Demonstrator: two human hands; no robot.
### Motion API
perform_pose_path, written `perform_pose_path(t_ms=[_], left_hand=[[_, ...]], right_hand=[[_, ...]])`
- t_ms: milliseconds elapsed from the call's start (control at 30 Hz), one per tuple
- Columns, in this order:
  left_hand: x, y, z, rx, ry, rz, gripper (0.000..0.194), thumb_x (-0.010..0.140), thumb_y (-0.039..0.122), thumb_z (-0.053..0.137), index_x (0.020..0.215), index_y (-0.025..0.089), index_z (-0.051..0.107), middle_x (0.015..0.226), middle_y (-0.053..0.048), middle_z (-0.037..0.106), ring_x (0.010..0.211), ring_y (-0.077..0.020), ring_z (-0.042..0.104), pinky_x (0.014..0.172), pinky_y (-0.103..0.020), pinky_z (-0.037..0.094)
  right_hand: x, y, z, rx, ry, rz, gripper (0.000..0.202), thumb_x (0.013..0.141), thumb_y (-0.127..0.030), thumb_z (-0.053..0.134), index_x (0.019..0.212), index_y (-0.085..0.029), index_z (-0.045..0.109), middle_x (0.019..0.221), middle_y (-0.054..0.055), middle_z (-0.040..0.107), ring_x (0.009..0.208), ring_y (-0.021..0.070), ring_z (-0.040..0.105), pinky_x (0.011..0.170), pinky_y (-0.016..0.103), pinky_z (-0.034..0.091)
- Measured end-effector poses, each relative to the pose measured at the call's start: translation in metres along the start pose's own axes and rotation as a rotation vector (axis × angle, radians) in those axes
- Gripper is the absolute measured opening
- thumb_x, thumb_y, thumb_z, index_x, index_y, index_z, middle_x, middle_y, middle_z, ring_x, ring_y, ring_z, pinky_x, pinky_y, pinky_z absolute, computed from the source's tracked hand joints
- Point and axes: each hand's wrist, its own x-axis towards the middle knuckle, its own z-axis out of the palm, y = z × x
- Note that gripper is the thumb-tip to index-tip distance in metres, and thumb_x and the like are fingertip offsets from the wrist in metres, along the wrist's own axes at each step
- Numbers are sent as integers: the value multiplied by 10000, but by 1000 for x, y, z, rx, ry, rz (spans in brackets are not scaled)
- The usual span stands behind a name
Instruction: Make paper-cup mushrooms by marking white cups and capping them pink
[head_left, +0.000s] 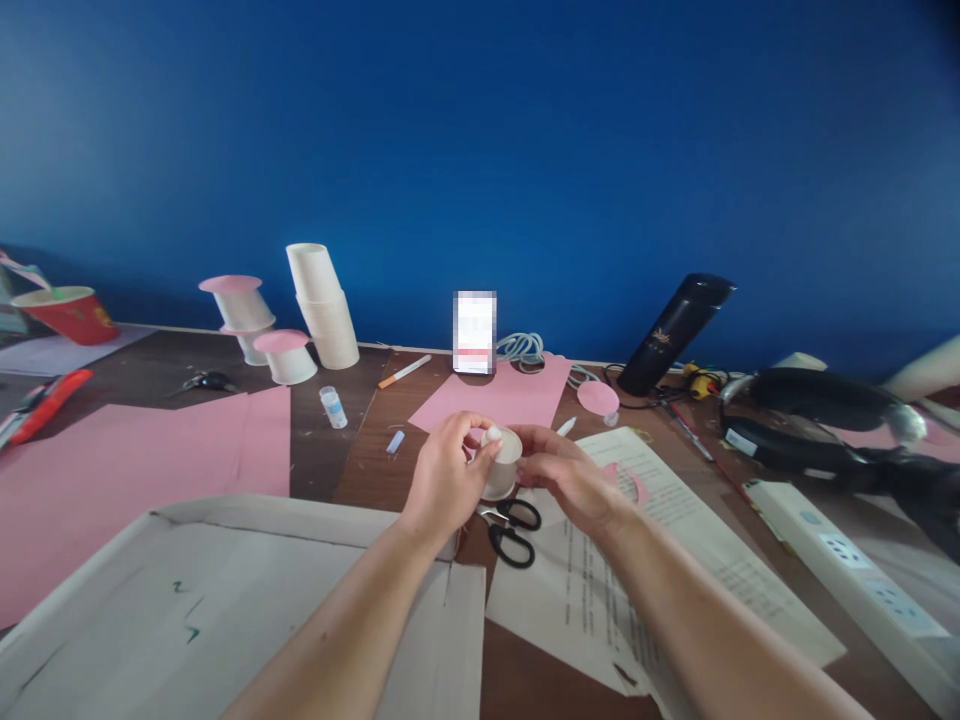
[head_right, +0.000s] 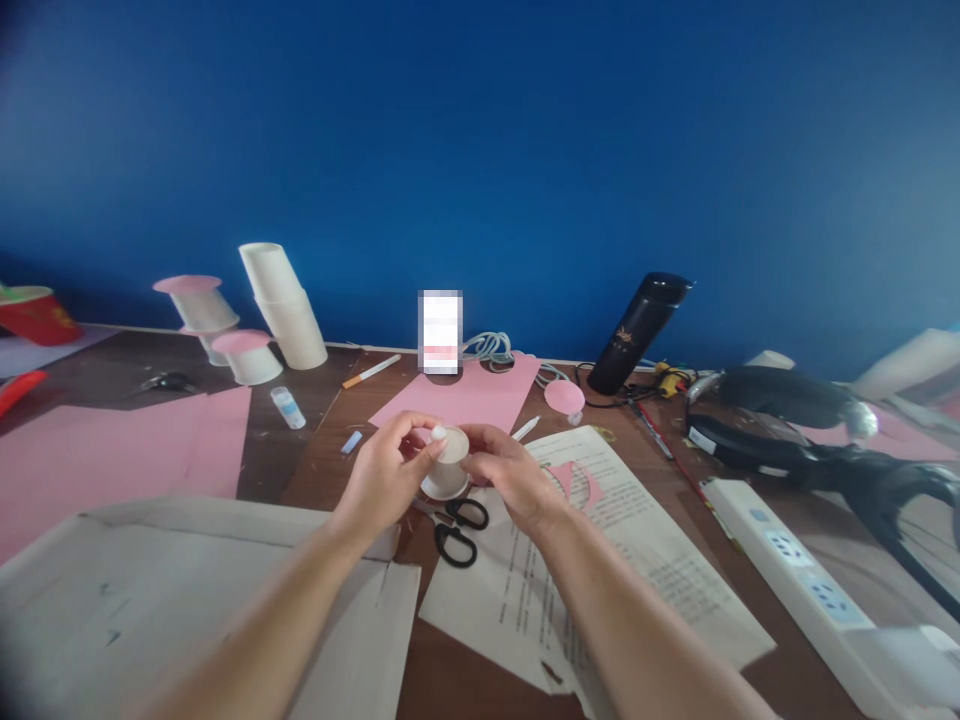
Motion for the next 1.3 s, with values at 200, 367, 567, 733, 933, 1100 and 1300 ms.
perform_pose_path(t_ms=[200,367,567,733,933,1100,1300], left_hand=[[-1,0,-1,24,4,18,159,823,294,573,956,212,601,874,-21,660,722,-149,602,677,-290,466],[-2,0,1,54,-14,28,153,829,299,567,953,215,594,881,-24,650,751,-159,588,705,-302,458],[-1,0,1,75,-20,23,132,833,297,567,940,221,586,889,-13,635,770,-160,571,737,-304,443],[-2,2,1,70,-25,18,119,839,297,560,930,224,586,888,-14,638,769,-163,569,743,-309,438],[-2,3,1,75,-28,20,104,844,287,555,923,227,588,902,-14,645,816,-174,573,759,-317,437],[-1,3,1,81,-32,32,106,836,281,569,926,228,585,906,-19,645,810,-179,570,754,-324,439],[-2,1,1,101,-19,54,107,845,292,555,924,228,586,893,-24,646,798,-182,571,737,-322,440]], right_hand=[[1,1,-1,28,-8,20,380,679,-171,535,1037,-216,652,848,18,634,667,130,484,647,291,406],[4,4,-1,76,-10,32,382,674,-153,516,1024,-204,659,792,14,616,638,122,461,613,270,378],[7,1,-1,173,-101,65,392,637,-131,495,986,-178,668,811,28,624,722,148,496,650,267,377],[7,-3,2,158,-101,80,381,613,-140,487,943,-178,675,785,26,622,697,146,481,629,264,364],[11,-5,6,162,-47,126,381,559,-145,481,889,-161,671,746,34,618,644,136,456,591,257,351],[13,-7,6,138,-50,139,349,553,-168,492,853,-159,670,703,35,616,613,138,454,572,259,345],[13,-5,5,195,-81,124,376,593,-172,498,922,-150,679,721,37,616,606,129,440,557,253,332]])
